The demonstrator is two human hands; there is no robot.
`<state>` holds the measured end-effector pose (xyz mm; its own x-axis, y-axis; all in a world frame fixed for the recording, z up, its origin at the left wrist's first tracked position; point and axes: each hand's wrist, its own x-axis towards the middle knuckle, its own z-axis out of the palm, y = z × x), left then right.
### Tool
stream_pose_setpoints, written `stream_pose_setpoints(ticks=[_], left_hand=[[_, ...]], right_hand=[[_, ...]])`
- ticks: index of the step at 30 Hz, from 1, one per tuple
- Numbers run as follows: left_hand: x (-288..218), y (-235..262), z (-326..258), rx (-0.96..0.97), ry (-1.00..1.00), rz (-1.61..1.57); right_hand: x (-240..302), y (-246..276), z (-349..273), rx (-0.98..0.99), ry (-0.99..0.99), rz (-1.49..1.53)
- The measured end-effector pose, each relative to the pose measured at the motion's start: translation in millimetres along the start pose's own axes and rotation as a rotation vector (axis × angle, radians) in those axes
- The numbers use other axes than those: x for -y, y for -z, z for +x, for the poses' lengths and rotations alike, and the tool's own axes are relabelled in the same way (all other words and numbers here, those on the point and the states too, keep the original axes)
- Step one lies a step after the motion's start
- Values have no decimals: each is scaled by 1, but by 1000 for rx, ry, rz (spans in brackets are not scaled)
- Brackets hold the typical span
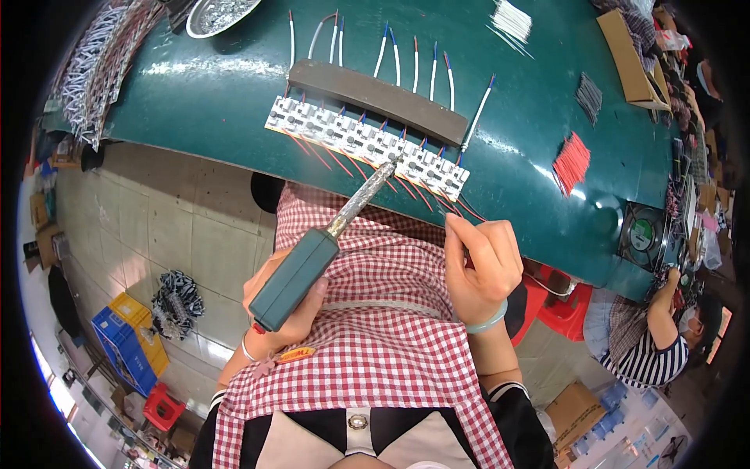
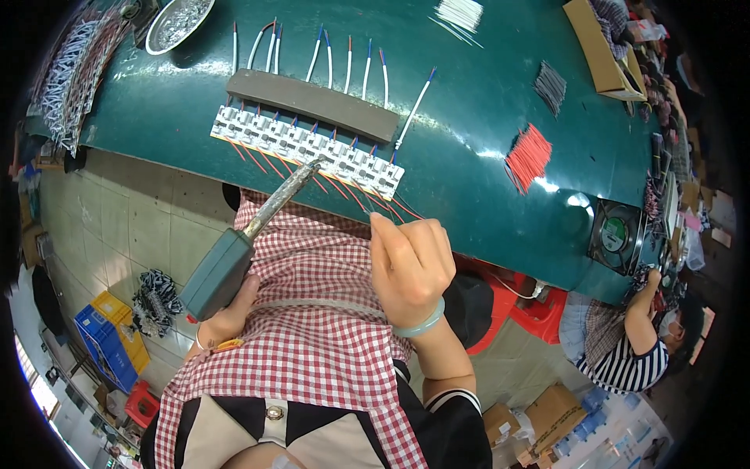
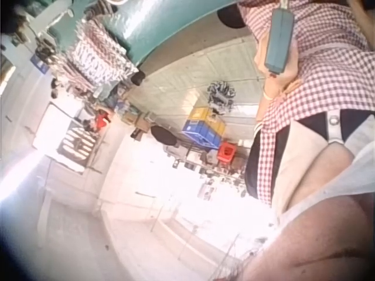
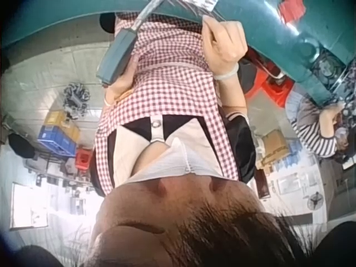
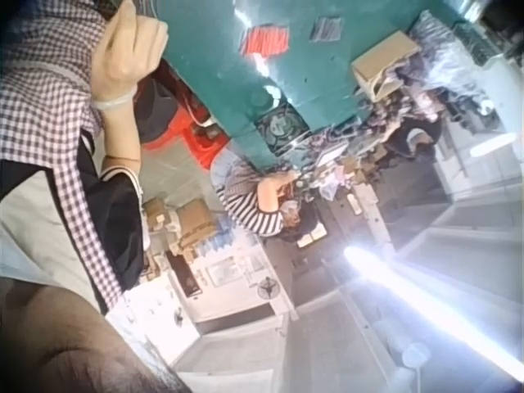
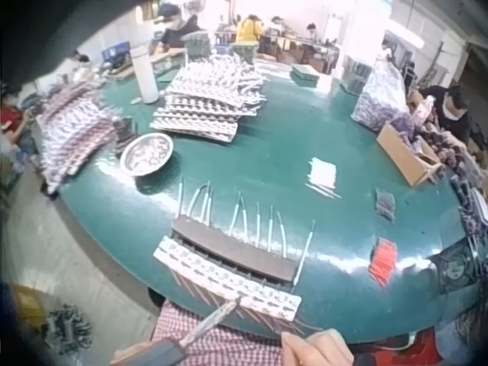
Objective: The person solders wires onto a circuit board strip using a soldering gun, stacks the completed strip onto a pile, and positions a new strip with a weight block on the table.
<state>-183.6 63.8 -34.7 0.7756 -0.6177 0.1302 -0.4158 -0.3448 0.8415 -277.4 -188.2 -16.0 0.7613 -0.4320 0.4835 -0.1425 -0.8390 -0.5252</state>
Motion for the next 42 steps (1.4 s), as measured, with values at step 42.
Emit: stream_pose_setpoints(ticks=[42], left_hand=[[4,10,-9,-42,103,-19]], right_hand=[[-2,-55,8,-66,33,27]])
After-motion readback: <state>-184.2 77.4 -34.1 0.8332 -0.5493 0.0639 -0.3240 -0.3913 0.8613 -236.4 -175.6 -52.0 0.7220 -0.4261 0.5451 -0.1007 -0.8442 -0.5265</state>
